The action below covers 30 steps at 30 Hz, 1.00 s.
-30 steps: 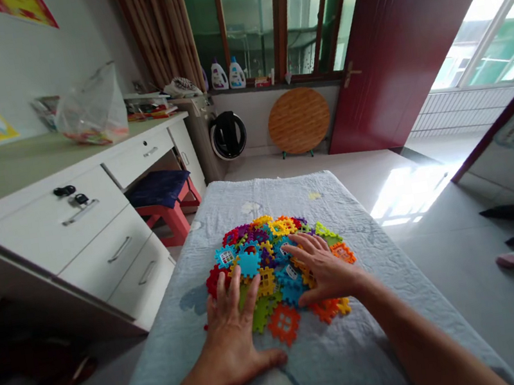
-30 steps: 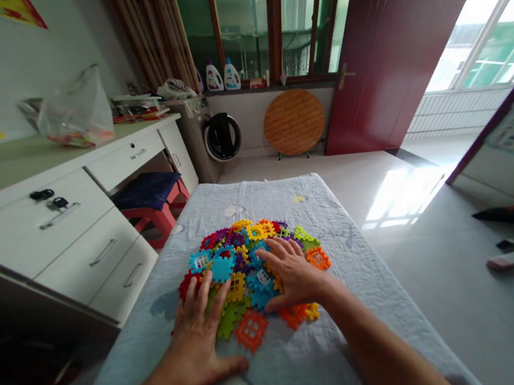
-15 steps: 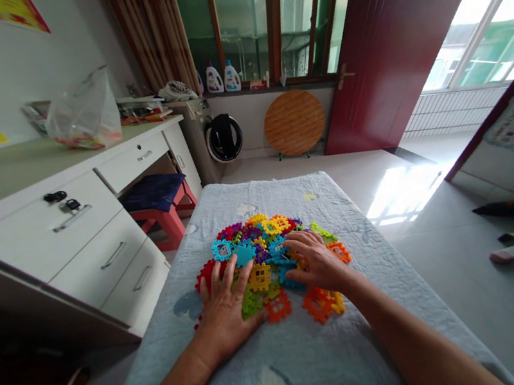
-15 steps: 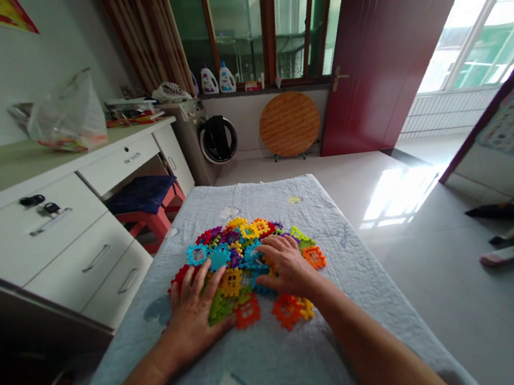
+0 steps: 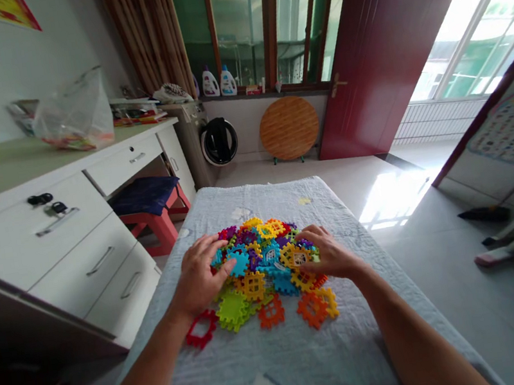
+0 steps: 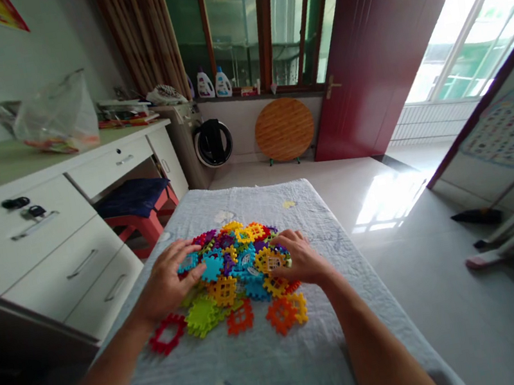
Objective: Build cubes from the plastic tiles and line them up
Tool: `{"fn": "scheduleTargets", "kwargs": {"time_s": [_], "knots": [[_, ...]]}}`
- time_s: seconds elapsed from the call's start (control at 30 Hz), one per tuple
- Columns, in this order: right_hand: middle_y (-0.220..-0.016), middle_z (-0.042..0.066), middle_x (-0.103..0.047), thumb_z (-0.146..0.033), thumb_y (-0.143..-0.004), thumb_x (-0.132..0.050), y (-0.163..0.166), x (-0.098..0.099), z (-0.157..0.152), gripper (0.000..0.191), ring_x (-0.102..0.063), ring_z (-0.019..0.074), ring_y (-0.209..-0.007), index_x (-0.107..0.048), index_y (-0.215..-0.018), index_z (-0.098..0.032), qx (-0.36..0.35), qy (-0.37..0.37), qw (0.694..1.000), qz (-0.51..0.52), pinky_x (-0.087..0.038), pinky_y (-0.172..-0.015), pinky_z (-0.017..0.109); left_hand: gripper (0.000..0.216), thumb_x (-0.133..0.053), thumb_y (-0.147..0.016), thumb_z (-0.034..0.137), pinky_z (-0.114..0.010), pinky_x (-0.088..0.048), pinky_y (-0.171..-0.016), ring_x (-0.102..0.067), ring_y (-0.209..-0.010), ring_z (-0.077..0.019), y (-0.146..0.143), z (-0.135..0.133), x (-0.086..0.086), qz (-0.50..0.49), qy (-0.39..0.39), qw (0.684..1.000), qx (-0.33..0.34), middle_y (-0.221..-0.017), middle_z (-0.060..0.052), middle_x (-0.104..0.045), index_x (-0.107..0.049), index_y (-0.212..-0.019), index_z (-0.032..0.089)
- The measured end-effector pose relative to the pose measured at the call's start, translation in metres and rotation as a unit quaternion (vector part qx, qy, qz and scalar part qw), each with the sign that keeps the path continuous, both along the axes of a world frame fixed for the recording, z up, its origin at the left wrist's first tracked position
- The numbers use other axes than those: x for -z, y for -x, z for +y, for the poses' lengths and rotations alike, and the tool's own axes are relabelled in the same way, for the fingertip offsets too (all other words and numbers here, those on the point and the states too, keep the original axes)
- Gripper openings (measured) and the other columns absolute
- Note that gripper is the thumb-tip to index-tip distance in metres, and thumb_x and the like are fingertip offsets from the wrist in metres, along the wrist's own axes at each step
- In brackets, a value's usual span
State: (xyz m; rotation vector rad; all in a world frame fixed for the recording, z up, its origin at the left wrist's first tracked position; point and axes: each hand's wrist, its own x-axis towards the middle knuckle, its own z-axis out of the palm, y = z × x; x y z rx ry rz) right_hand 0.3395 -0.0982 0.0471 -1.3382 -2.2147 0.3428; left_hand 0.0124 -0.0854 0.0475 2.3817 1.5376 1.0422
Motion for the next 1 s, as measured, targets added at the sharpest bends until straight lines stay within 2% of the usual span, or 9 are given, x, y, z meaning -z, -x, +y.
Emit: {"fn": "scheduleTargets", "kwargs": {"time_s": [0.07,0.13,0.2,0.3,0.4,0.53,0.7,0.87,1.0], "knots": [[-0.114,0.007,-0.054,-0.041,-0.064,-0.078,0.003,0.001,-0.003,0.059,-0.048,0.0262,-0.106,-0.059,-0.117,-0.026,-0.011,0.017,0.999,-0.037,-0.040,-0.095,0.044,0.042,-0.052,-0.083,0.053,-0.043,-0.036,-0.107,-0.053,-0.117,-0.0290,0.012,0.015,0.010,-0.057,0.008,0.998,-0.027,-0.118,-0.011,-0.061,-0.065,-0.105,0.020],[-0.113,0.007,-0.055,-0.036,-0.063,-0.078,0.007,0.002,-0.004,0.056,-0.048,0.0264,-0.106,-0.060,-0.115,-0.025,-0.004,0.022,0.998,-0.054,-0.040,-0.094,0.044,0.043,-0.052,-0.082,0.055,-0.040,-0.039,-0.104,-0.057,-0.111,-0.0280,0.024,0.024,0.023,-0.097,0.043,0.993,-0.059,-0.112,-0.010,-0.064,-0.065,-0.102,0.019],[-0.110,0.008,-0.057,-0.033,-0.066,-0.074,0.010,0.002,-0.005,0.050,-0.049,0.0257,-0.104,-0.061,-0.113,-0.023,0.002,0.017,0.999,-0.047,-0.040,-0.093,0.043,0.045,-0.052,-0.081,0.057,-0.039,-0.041,-0.101,-0.059,-0.108,-0.0276,0.032,0.026,0.035,-0.132,0.096,0.984,-0.077,-0.110,-0.009,-0.066,-0.065,-0.102,0.019],[-0.103,0.007,-0.062,-0.037,-0.074,-0.066,0.010,-0.002,-0.004,0.042,-0.053,0.0237,-0.098,-0.060,-0.114,-0.022,0.012,0.004,1.000,0.008,-0.040,-0.093,0.040,0.047,-0.051,-0.082,0.058,-0.038,-0.041,-0.101,-0.060,-0.108,-0.0265,0.037,0.024,0.043,-0.173,0.152,0.971,-0.062,-0.111,-0.007,-0.068,-0.064,-0.107,0.020],[-0.097,0.005,-0.065,-0.042,-0.087,-0.048,0.002,-0.005,0.000,0.035,-0.057,0.0218,-0.094,-0.060,-0.112,-0.021,0.068,0.022,0.993,0.090,-0.042,-0.088,0.036,0.047,-0.054,-0.082,0.056,-0.037,-0.040,-0.101,-0.059,-0.109,-0.0258,0.034,0.022,0.044,-0.205,0.169,0.964,-0.019,-0.112,-0.007,-0.068,-0.065,-0.109,0.019],[-0.078,0.005,-0.065,-0.045,-0.093,-0.024,-0.022,0.002,0.013,0.044,-0.059,0.0208,-0.078,-0.060,-0.084,-0.020,0.207,0.027,0.965,0.159,-0.044,-0.072,0.031,0.049,-0.060,-0.079,0.055,-0.037,-0.042,-0.099,-0.060,-0.107,-0.0263,0.027,0.020,0.040,-0.276,0.208,0.938,0.027,-0.112,-0.007,-0.068,-0.064,-0.111,0.018],[-0.067,0.005,-0.062,-0.049,-0.089,-0.024,-0.055,0.024,0.032,0.044,-0.057,0.0190,-0.066,-0.054,-0.075,-0.020,0.313,0.010,0.932,0.185,-0.042,-0.064,0.029,0.055,-0.063,-0.074,0.058,-0.036,-0.047,-0.093,-0.061,-0.104,-0.0260,0.025,0.017,0.037,-0.337,0.234,0.912,0.023,-0.107,-0.007,-0.069,-0.064,-0.110,0.016],[-0.067,0.006,-0.062,-0.046,-0.086,-0.030,-0.072,0.035,0.037,0.042,-0.056,0.0194,-0.068,-0.056,-0.065,-0.021,0.346,0.006,0.928,0.137,-0.041,-0.066,0.029,0.055,-0.064,-0.074,0.057,-0.033,-0.051,-0.084,-0.065,-0.092,-0.0233,0.028,0.018,0.040,-0.331,0.246,0.911,0.026,-0.103,-0.006,-0.071,-0.063,-0.112,0.017],[-0.075,0.005,-0.065,-0.041,-0.089,-0.034,-0.077,0.040,0.038,0.040,-0.058,0.0183,-0.075,-0.065,-0.077,-0.019,0.363,0.040,0.929,0.062,-0.042,-0.070,0.028,0.055,-0.065,-0.073,0.056,-0.034,-0.052,-0.082,-0.067,-0.090,-0.0238,0.031,0.020,0.041,-0.320,0.247,0.914,0.028,-0.103,-0.007,-0.071,-0.063,-0.113,0.017]]}}
